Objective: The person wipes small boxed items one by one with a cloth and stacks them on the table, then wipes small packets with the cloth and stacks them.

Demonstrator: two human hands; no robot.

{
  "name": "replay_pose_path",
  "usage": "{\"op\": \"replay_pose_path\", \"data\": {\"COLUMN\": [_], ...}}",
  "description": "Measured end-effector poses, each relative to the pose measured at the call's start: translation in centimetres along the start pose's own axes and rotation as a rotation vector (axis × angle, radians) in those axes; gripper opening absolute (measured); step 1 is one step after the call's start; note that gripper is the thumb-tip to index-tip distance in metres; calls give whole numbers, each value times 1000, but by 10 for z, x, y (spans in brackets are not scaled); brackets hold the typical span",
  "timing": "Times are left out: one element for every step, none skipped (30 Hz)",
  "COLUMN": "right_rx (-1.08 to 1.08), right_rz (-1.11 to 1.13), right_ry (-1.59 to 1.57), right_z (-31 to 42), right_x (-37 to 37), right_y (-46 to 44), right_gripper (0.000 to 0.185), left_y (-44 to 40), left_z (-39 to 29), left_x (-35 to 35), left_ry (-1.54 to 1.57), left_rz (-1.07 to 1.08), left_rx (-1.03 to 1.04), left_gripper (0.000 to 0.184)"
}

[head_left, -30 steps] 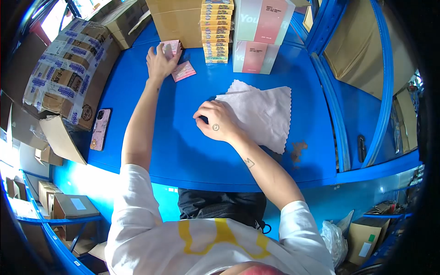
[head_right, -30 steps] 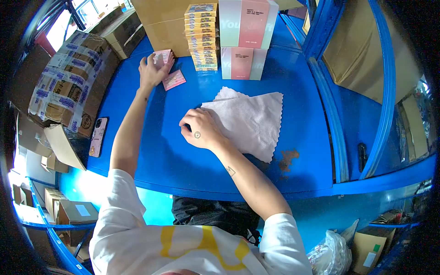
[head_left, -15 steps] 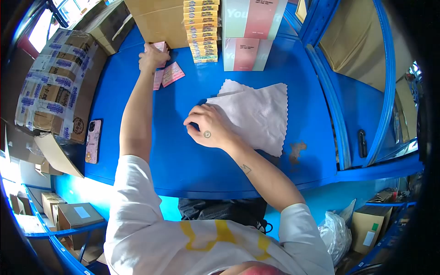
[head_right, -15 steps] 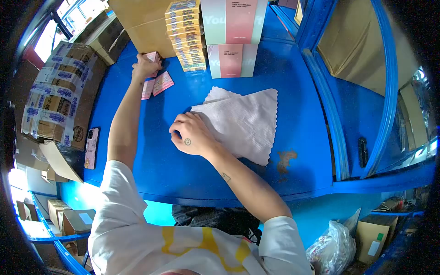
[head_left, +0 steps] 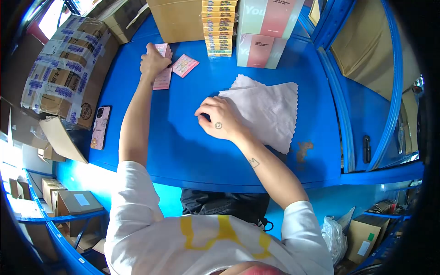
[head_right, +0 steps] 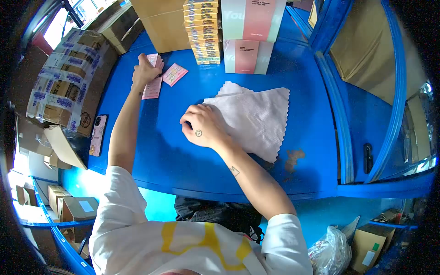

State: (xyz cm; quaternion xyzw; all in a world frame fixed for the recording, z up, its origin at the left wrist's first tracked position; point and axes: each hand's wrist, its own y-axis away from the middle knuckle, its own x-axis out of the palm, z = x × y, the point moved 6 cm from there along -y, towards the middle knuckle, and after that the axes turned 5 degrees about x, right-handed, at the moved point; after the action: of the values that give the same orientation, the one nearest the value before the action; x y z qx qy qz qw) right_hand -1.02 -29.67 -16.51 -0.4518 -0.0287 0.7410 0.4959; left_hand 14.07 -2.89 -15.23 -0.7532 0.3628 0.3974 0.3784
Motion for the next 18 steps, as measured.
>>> {"op": "replay_pose_path", "data": {"right_rx": [-5,-12,-22,-34,-43,-22,-1,20,42,38,29,20,12,6,4,15,25,36], "right_rz": [-1,0,1,2,7,27,46,65,84,86,81,75,66,55,52,62,73,83], "right_ry": [-8,-15,-19,-20,-24,-30,-35,-38,-42,-43,-41,-41,-43,-45,-51,-57,-60,-62], "right_z": [0,-1,-1,-1,0,-1,-2,-3,-4,-3,-2,-1,0,1,2,3,3,4], "right_x": [0,1,0,0,0,2,3,4,4,3,1,1,0,0,-1,-1,-2,-3], "right_y": [0,1,0,-1,0,0,0,0,0,1,1,2,2,3,3,2,2,2], "right_gripper": [7,7,6,6,6,6,7,7,8,8,8,7,7,7,7,8,9,9], "left_y": [8,16,24,29,32,35,38,40,43,46,50,54,56,58,60,62,65,67], "left_z": [6,11,15,19,25,31,37,41,45,49,54,59,63,66,67,65,62,57], "left_x": [-5,-11,-17,-23,-27,-28,-29,-31,-32,-35,-37,-40,-43,-45,-48,-54,-59,-63], "left_ry": [-1,0,5,12,11,2,-6,-13,-19,-20,-17,-17,-18,-21,-27,-134,-238,-342], "left_rz": [15,28,38,47,40,42,45,47,50,47,58,70,81,93,91,21,-48,-117], "left_rx": [-1,-5,-9,-12,-21,-22,-22,-22,-20,-24,-31,-37,-41,-43,-43,12,67,123], "left_gripper": [85,85,86,86,86,87,88,89,90,90,90,90,90,91,91,90,89,87]}}
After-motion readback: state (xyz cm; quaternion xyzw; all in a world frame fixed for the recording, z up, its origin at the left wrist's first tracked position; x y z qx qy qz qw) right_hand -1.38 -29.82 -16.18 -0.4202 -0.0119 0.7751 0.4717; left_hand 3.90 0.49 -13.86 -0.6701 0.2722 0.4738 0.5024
